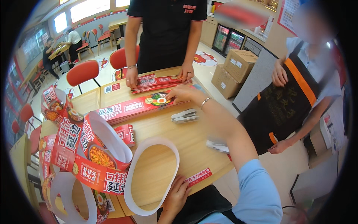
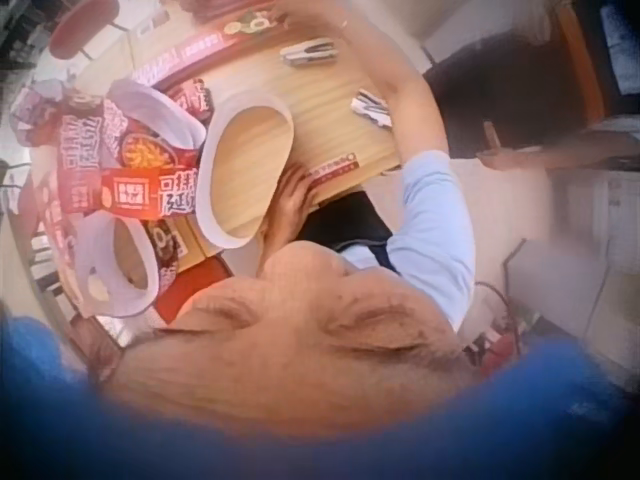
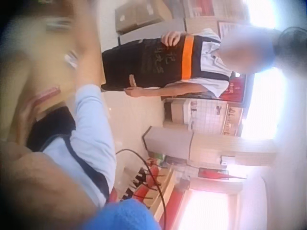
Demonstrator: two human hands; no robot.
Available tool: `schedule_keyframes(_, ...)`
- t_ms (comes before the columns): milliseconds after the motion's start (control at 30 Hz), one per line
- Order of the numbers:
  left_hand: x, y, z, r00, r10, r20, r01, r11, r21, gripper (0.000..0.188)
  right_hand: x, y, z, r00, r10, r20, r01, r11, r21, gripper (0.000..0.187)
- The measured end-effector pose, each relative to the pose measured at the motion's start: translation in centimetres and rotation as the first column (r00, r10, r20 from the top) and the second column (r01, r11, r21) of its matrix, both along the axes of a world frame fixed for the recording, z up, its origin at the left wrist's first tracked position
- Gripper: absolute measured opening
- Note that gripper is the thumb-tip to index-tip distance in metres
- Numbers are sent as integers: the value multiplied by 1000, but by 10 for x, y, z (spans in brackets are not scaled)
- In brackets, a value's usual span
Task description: The person assembles circular promotional displays by folding printed paper rings and stapling them into shape. They handle multiple rings, align edges, and use a stapler to secure each unit, placing finished pieces on the table.
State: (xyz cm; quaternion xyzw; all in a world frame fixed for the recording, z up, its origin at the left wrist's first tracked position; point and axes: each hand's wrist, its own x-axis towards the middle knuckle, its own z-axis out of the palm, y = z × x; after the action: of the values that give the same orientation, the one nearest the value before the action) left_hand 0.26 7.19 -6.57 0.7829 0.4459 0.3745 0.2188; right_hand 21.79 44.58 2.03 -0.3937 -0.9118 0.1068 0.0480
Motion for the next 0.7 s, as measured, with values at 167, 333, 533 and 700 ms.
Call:
schedule_keyframes(167, -2, 2, 3, 999, 6, 41, -6, 1000, 3, 26, -2, 12, -6, 998, 61, -35, -63, 997, -48, 37)
schedule_keyframes(333, 0, 2, 2, 996, -15, 88, 16, 1000, -13, 24, 11, 23, -11, 987, 124, -100, -132, 988, -81, 30)
schedule_keyframes(533, -4, 0, 8, 998, 15, 59, -16, 999, 31, 22, -20, 3, -27, 982, -175, 67, 150, 949, 277, 13)
schedule_keyframes(700, -1, 0, -5, 997, -38, 67, 38, 999, 11, 26, -3, -38, 8, 974, -144, -175, 223, 750, 623, 6)
